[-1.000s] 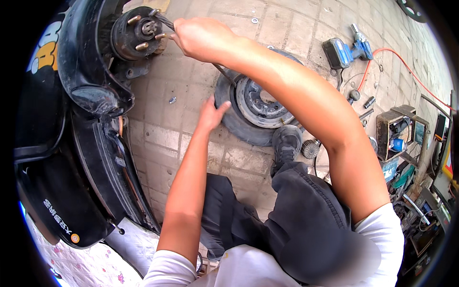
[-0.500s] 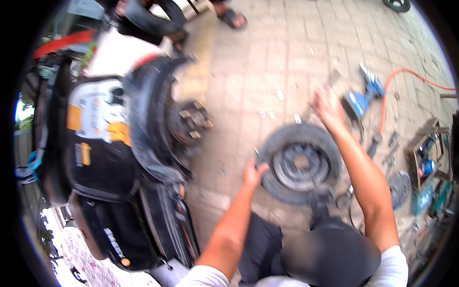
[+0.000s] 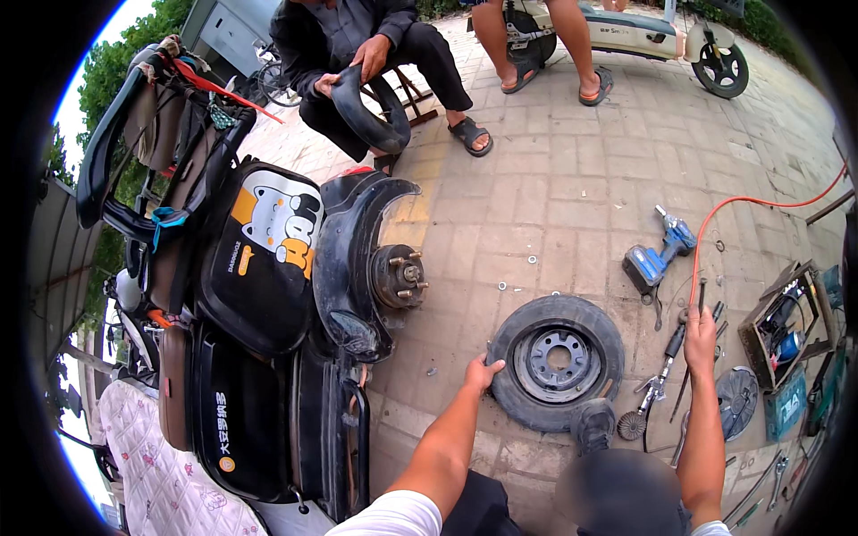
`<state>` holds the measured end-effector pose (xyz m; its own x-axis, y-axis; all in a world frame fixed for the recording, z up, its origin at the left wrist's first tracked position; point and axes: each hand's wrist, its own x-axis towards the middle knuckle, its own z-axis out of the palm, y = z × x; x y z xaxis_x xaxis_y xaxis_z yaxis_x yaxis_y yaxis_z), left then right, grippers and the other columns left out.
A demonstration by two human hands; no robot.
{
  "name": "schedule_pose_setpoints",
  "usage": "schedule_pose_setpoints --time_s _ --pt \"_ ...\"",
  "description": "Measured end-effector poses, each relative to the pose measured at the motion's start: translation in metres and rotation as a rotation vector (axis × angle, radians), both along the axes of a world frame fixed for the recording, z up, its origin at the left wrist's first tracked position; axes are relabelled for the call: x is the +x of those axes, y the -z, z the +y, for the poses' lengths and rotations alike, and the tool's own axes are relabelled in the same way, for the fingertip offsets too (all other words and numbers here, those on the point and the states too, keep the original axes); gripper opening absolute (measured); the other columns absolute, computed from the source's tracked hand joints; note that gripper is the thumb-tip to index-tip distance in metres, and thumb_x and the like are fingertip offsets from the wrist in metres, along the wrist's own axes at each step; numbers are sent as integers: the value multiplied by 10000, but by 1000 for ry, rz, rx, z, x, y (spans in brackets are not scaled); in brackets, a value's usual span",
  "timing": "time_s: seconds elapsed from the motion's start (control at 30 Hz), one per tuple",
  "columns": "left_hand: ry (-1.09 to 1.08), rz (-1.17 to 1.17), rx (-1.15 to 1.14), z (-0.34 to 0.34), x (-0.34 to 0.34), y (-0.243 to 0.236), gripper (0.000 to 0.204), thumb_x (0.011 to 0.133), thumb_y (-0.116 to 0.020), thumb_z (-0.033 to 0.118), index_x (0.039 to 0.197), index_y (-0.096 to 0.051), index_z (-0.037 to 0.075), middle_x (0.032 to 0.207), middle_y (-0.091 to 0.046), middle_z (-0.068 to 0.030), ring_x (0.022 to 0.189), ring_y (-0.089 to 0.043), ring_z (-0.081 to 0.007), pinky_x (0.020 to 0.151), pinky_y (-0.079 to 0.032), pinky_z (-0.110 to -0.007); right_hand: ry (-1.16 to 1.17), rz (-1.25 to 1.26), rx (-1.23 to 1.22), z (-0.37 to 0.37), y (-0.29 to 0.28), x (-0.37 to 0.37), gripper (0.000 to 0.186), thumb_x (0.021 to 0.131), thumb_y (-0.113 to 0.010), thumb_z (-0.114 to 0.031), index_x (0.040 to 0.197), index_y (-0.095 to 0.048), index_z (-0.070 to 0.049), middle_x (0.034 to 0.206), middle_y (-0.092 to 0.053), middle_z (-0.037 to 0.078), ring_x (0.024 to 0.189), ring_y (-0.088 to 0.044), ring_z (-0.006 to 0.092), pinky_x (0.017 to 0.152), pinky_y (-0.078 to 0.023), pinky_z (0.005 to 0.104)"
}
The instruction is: The person removes an inner tube from a motorcycle tire, replaces it with a new tube, and then uses a pressure gauge tool to inflate the tire.
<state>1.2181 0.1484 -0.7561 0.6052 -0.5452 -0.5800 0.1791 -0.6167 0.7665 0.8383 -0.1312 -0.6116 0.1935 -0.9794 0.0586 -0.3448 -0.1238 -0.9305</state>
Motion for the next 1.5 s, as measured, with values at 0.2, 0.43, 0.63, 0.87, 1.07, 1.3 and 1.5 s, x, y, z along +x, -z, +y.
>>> schedule_pose_setpoints --time_s 0.2,0.43,0.63,0.87,1.07,1.3,1.5 --pt "-61 -15 -23 6 -73 4 443 815 -749 192 1123 -583 -80 1035 -673 -164 888 -646 -213 807 -512 -348 -244 656 142 42 50 0 371 850 -637 -298 993 -593 41 899 -622 317 900 -608 469 777 -486 497" --pt "-125 -7 107 -5 -121 -8 512 786 -783 228 1125 -556 -81 1034 -662 -169 916 -629 -225 816 -501 -341 -103 613 153 64 77 14 520 800 -702 -299 1168 -559 39 1006 -630 307 966 -609 450 855 -480 482" --pt "-88 -61 152 -1 -116 8 533 769 -795 237 1122 -558 -84 1048 -659 -183 923 -635 -236 830 -500 -348 -134 621 247 39 103 10 513 763 -739 -298 1140 -606 24 971 -649 294 949 -638 414 842 -498 439" --pt "-52 -125 163 1 -119 8 575 732 -811 301 1109 -570 -61 1088 -648 -221 995 -634 -314 876 -483 -389 -206 652 279 29 96 10 500 742 -756 -314 1077 -625 34 953 -653 290 935 -646 409 823 -498 444" --pt "-41 -109 122 1 -118 17 586 737 -801 319 1116 -561 -58 1101 -638 -227 1022 -623 -326 895 -473 -391 -209 657 207 27 100 4 508 717 -774 -345 990 -635 61 927 -648 293 911 -634 425 808 -494 460" --pt "-28 -99 100 4 -116 21 582 752 -783 335 1125 -556 -50 1115 -635 -218 1039 -618 -324 907 -469 -390 -220 676 285 24 93 8 539 693 -796 -351 971 -622 77 937 -647 292 918 -633 420 808 -493 448" --pt "35 -156 153 -2 -121 -2 601 763 -765 371 1142 -561 -48 1117 -637 -221 1040 -620 -324 913 -466 -387 -186 675 301 23 87 8 544 682 -811 -338 975 -614 76 955 -646 287 928 -634 412 819 -492 441"
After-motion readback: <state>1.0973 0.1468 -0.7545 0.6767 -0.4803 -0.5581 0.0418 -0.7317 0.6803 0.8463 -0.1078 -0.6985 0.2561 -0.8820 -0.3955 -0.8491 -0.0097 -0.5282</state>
